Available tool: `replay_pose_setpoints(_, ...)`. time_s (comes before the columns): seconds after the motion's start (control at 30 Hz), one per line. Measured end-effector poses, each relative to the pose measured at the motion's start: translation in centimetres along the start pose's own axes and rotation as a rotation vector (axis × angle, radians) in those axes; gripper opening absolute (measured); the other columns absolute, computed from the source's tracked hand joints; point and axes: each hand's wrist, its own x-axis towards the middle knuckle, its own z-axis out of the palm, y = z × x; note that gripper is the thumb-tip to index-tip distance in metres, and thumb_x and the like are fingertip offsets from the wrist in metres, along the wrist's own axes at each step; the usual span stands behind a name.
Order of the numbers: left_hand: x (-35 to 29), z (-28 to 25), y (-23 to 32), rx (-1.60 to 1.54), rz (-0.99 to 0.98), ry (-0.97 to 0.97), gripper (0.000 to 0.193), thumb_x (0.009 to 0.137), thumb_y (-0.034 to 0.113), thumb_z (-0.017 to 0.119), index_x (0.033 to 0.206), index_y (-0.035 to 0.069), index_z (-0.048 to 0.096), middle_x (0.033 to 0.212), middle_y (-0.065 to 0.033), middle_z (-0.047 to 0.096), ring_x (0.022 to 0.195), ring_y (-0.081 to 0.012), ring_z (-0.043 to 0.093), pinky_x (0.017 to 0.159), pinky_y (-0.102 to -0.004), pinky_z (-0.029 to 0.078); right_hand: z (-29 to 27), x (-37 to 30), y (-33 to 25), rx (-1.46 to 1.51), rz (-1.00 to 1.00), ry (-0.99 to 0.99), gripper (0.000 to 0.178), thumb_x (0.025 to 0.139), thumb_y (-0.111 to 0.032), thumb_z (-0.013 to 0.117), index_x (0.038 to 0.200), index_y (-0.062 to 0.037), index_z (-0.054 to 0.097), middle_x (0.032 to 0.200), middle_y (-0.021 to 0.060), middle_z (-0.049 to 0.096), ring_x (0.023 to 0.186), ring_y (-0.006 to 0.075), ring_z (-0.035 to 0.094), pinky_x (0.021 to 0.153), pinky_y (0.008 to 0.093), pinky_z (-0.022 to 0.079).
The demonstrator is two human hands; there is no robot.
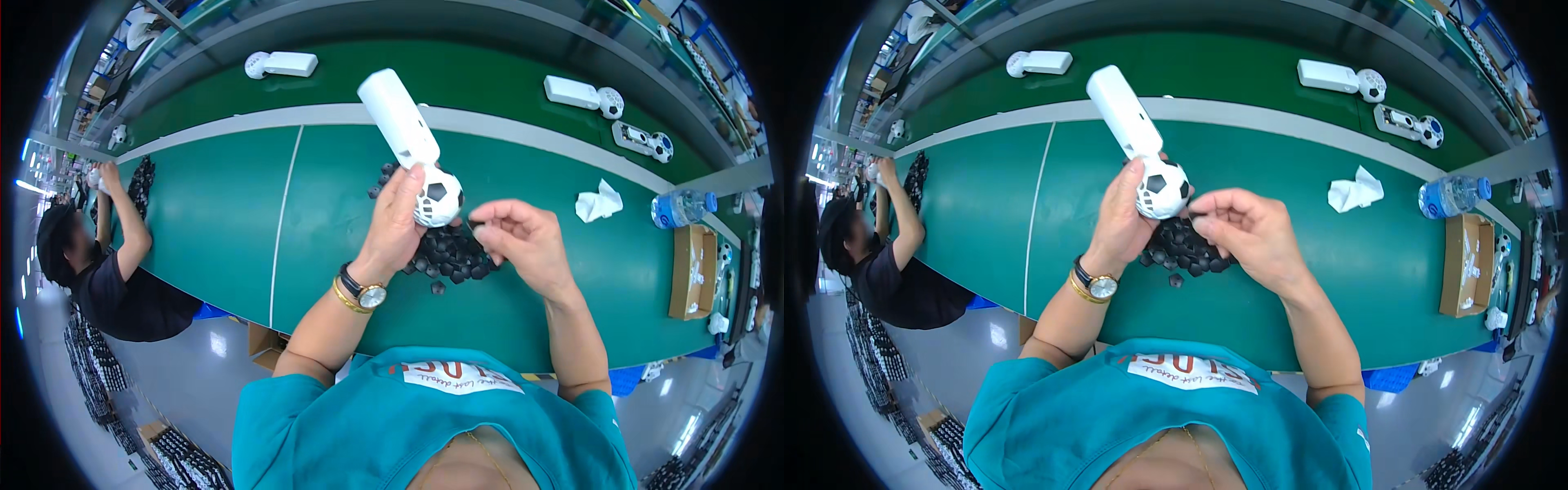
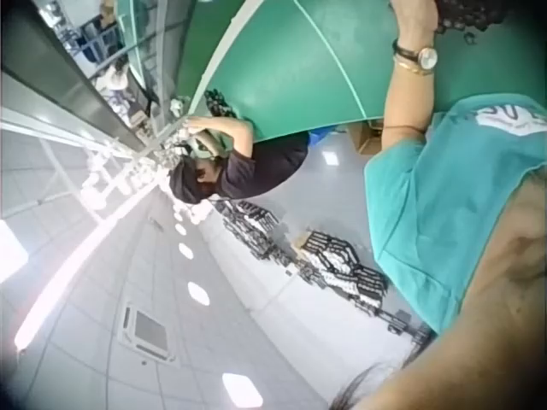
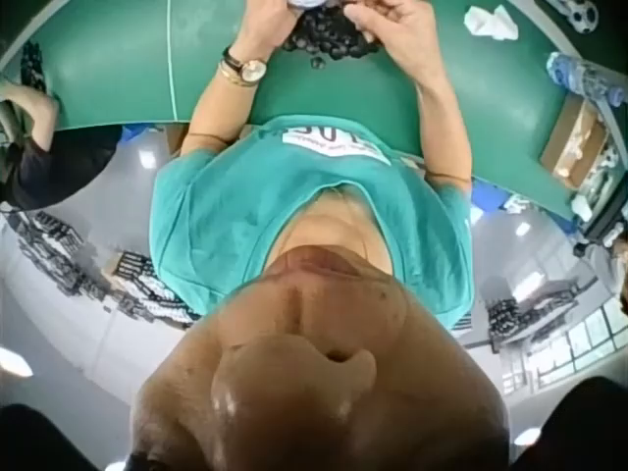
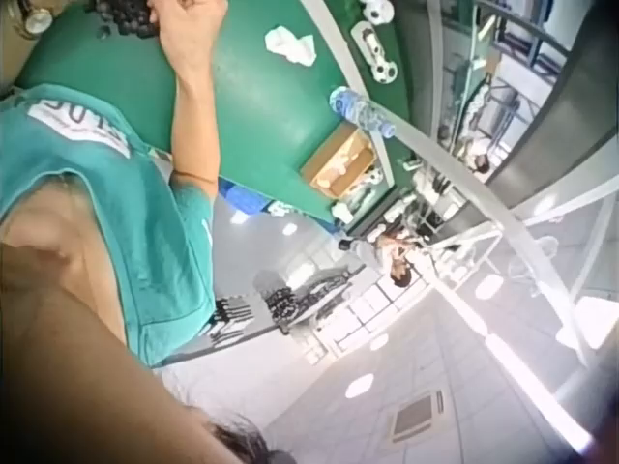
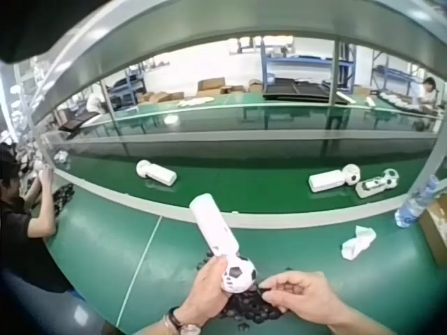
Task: Assembling small plastic soccer-ball themed fans at a factory workbench.
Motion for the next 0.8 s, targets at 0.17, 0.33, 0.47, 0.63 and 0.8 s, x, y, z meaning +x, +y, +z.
replay_pose_setpoints(0.17, 0.0, 0.3, 0.0, -0.03, 0.003, -0.011, 0.037, 0.102, 0.036, 0.039, 0.116, 0.003, 0.048, 0.098, -0.0069, 0.062, 0.085, -0.0152, 0.064, 0.069, -0.0328, 0.056, 1.7, 1.0, 0.7, -0.021, -0.24, 0.157, 0.01, 0.088, -0.006, 0.065, 0.096, 0.0001, 0.065, 0.078, 0.0021, 0.063, 0.062, 0.0032, 0.054, 0.051, 0.0162, 0.042)
replay_pose_setpoints(0.33, 0.1, 0.3, -0.1, -0.032, 0.016, 0.055, 0.036, 0.102, 0.037, 0.038, 0.115, 0.004, 0.049, 0.098, -0.0066, 0.062, 0.086, -0.0141, 0.063, 0.073, -0.0301, 0.054, 2.8, 1.7, 1.9, 0.057, -0.257, 0.182, 0.008, 0.089, -0.006, 0.064, 0.095, -0.0002, 0.065, 0.077, 0.0018, 0.063, 0.063, 0.0029, 0.054, 0.051, 0.016, 0.042)
replay_pose_setpoints(0.47, -0.2, 0.6, -0.4, -0.034, 0.029, 0.073, 0.038, 0.102, 0.038, 0.038, 0.114, 0.004, 0.049, 0.099, -0.0063, 0.061, 0.086, -0.0134, 0.062, 0.076, -0.0282, 0.052, 3.2, 1.5, 2.9, -0.084, -0.328, 0.215, 0.007, 0.088, -0.005, 0.064, 0.094, 0.0, 0.063, 0.079, 0.0025, 0.063, 0.065, 0.0041, 0.055, 0.054, 0.0165, 0.044)
replay_pose_setpoints(0.63, -0.4, 0.1, -0.7, -0.026, 0.034, 0.05, 0.04, 0.102, 0.039, 0.035, 0.116, 0.004, 0.049, 0.103, -0.0074, 0.061, 0.093, -0.0158, 0.061, 0.081, -0.032, 0.05, 3.6, 1.9, 4.4, -0.242, -0.511, 0.281, 0.008, 0.086, -0.002, 0.067, 0.092, 0.0004, 0.061, 0.086, 0.0033, 0.061, 0.071, 0.0065, 0.057, 0.061, 0.0188, 0.048)
replay_pose_setpoints(0.8, -0.3, 0.3, -1.0, -0.044, 0.051, 0.077, 0.042, 0.102, 0.04, 0.032, 0.116, 0.004, 0.049, 0.106, -0.0083, 0.061, 0.096, -0.0176, 0.06, 0.085, -0.0349, 0.05, 4.1, 2.2, 4.8, -0.214, -0.523, 0.305, 0.012, 0.085, 0.0, 0.068, 0.091, 0.0, 0.058, 0.091, 0.0032, 0.058, 0.076, 0.0072, 0.057, 0.065, 0.0202, 0.049)
